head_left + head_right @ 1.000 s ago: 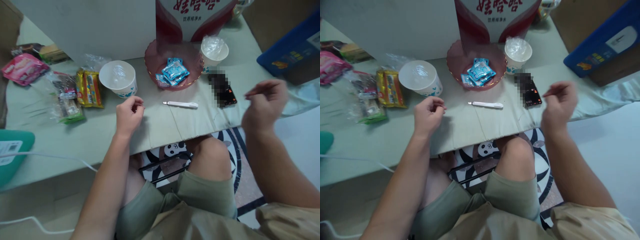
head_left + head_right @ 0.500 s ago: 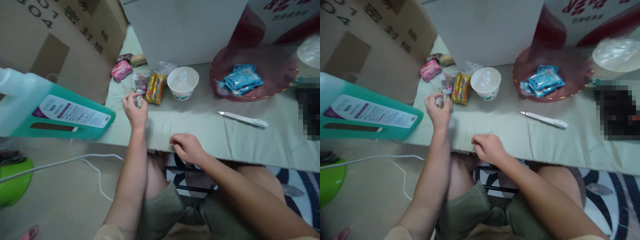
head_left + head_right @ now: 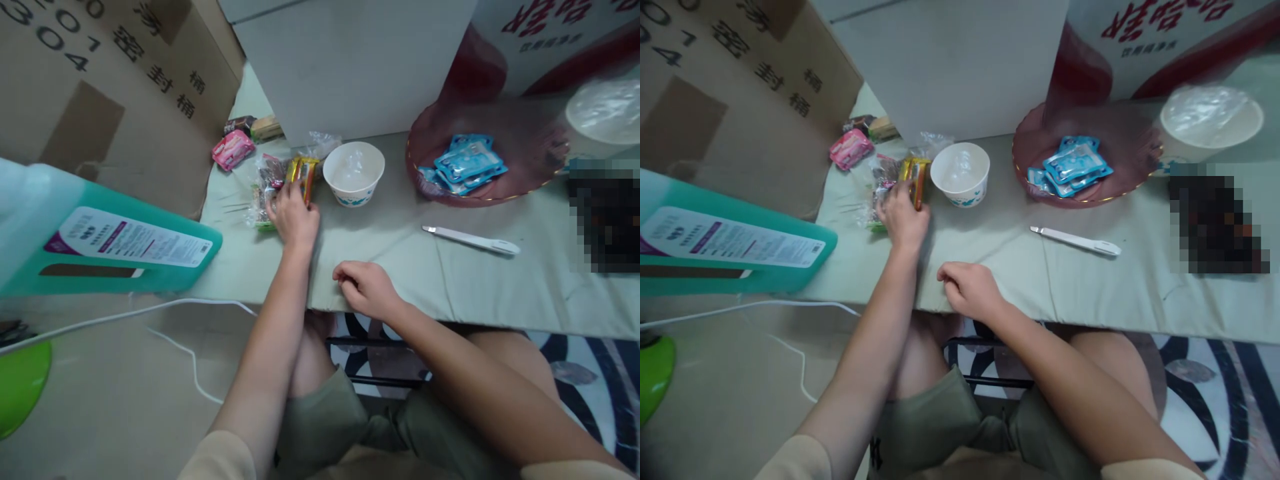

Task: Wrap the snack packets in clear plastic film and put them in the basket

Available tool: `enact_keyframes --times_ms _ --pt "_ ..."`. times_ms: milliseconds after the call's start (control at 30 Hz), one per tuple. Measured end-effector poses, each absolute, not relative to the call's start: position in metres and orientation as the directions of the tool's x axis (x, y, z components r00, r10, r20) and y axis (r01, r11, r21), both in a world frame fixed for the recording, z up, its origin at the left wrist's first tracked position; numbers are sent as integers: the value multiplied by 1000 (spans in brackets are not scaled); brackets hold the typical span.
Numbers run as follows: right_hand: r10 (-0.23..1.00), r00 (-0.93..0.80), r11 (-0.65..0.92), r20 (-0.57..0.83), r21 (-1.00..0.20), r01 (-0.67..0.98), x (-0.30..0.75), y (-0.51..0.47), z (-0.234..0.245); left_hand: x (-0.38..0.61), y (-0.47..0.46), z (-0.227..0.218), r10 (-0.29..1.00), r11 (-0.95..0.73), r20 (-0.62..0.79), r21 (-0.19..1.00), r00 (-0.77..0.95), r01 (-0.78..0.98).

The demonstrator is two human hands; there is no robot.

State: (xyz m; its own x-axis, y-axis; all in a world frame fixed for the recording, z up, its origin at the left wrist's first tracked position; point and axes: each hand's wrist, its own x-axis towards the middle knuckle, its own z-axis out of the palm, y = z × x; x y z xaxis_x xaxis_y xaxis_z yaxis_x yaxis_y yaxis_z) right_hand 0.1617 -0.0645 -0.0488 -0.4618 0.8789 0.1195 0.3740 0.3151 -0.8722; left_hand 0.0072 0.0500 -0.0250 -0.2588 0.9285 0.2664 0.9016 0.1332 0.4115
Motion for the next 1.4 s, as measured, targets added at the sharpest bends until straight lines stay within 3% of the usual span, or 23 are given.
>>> enact_keyframes --times_ms 100,233,367,533,700,800,967,1067,1200,1300,1400 --pt "883 -454 303 119 -884 357 166 -65 -47 -5 48 -20 889 128 303 555 -343 822" --pt "904 -412 264 118 -910 319 172 -66 -44 -21 41 -11 839 48 253 847 -482 529" --pt "924 -361 239 126 -927 290 176 -64 -44 -26 31 -10 801 -29 194 957 -566 288" --pt "937 -274 293 217 -914 281 176 -56 -47 -15 10 -5 856 -77 -12 986 -517 -151" --pt "860 -285 493 422 -831 256 177 -43 -53 14 -16 -2 954 235 -295 848 -55 -476" --pt "852 -254 517 458 -812 271 184 -41 -53 30 -24 -8 946 321 -302 826 116 -464" --pt "901 -135 435 413 -859 271 198 -47 -51 37 -20 -19 943 309 -225 866 246 -392" --pt "941 -67 339 333 -912 229 203 -49 -54 39 -17 -24 947 240 -120 880 297 -410" --pt "974 52 210 222 -962 175 203 -48 -56 47 -18 -34 903 76 53 957 427 -280" --pt "978 136 141 156 -983 117 203 -48 -56 53 -18 -44 873 -10 84 988 481 -155" --pt "985 126 122 116 -992 -43 207 -44 -57 55 -15 -51 906 -48 83 994 414 -93"
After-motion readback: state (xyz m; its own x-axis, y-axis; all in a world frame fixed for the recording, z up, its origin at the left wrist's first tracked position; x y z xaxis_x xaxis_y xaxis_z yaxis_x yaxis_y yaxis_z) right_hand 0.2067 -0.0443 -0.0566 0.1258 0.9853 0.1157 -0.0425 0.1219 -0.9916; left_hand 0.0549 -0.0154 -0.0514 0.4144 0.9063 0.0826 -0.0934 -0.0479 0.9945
